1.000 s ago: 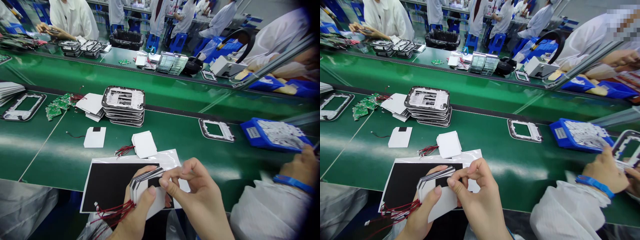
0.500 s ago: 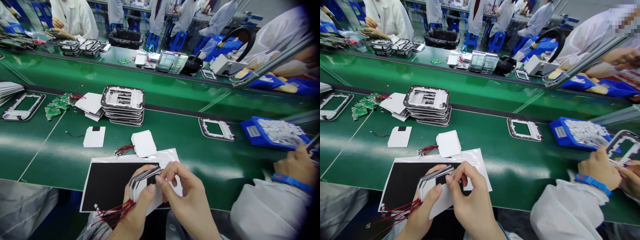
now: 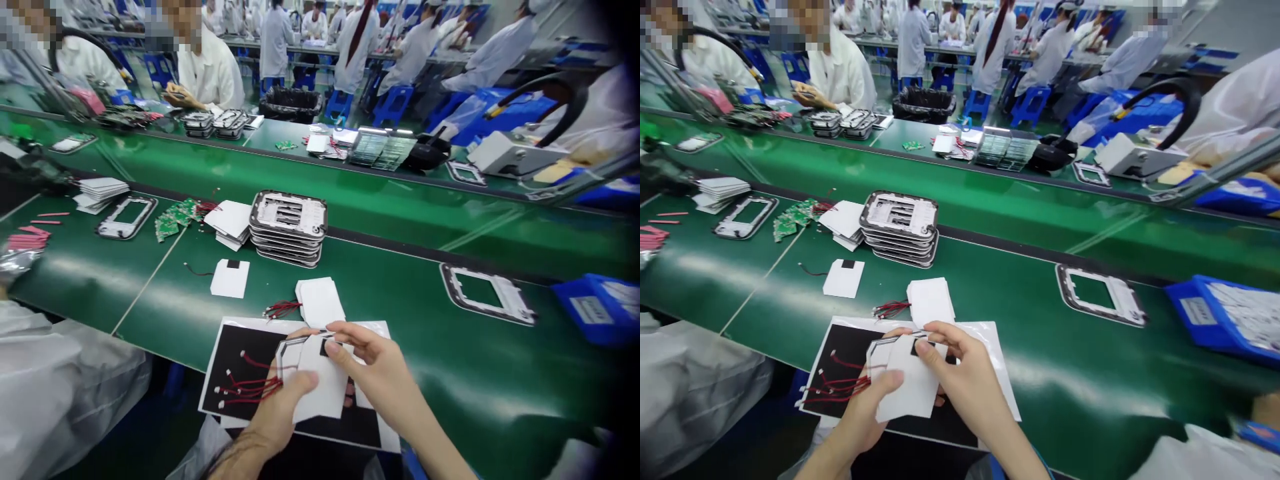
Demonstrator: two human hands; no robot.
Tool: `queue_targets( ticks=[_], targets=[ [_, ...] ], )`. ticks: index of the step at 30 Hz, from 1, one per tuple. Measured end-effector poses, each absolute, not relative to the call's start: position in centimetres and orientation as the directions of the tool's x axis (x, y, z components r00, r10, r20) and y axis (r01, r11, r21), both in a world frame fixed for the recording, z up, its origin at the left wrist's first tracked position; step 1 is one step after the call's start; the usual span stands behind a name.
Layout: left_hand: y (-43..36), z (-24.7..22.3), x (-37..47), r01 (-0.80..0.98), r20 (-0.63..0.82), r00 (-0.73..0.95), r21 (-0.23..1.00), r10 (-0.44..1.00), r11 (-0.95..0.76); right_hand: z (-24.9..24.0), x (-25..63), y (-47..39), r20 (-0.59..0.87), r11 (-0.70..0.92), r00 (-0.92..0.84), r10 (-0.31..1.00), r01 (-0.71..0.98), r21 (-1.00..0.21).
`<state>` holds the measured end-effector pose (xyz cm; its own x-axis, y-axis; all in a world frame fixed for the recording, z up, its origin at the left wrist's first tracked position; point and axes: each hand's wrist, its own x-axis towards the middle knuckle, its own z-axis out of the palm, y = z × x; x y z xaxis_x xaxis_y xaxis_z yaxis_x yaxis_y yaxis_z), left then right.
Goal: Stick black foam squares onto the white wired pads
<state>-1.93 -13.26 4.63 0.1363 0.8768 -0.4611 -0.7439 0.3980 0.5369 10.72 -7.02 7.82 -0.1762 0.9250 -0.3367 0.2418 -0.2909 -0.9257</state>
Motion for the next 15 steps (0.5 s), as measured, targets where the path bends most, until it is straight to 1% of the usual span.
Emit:
queue_targets(
  ticks=[2, 4, 6, 8, 11, 15],
  targets=[
    [-13.0, 4.2, -2.6, -0.775, -0.495, 0.047, 0.53, 0.867, 0.345, 7.7, 10.4, -6.0, -0.332, -0.241, -0.228, 0.916, 0.351, -0.905],
    [-12.8, 4.3, -3.6, -0.813, -0.497, -0.016, 0.512, 0.868, 0.278, 8.2, 9.9, -4.7, -0.291, -0.147, -0.269, 0.918, 0.451, -0.88],
    [-12.8, 4.8, -5.0, -0.835, -0.489, -0.032, 0.493, 0.872, 0.246, 9.2, 9.0, -2.9, -0.209, -0.041, -0.301, 0.93, 0.481, -0.876],
    [-12.9, 5.6, -6.7, -0.833, -0.468, -0.024, 0.498, 0.884, 0.241, 10.1, 7.4, -0.7, -0.157, 0.025, -0.355, 0.922, 0.457, -0.889],
    [-13.5, 6.5, -8.8, -0.818, -0.456, -0.043, 0.527, 0.889, 0.231, 10.1, 3.2, 2.7, -0.166, 0.055, -0.449, 0.878, 0.439, -0.897],
    [-14.8, 6.3, -10.1, -0.816, -0.52, -0.046, 0.511, 0.853, 0.268, 7.4, -3.4, 6.1, -0.219, 0.097, -0.495, 0.84, 0.536, -0.839]
  ],
)
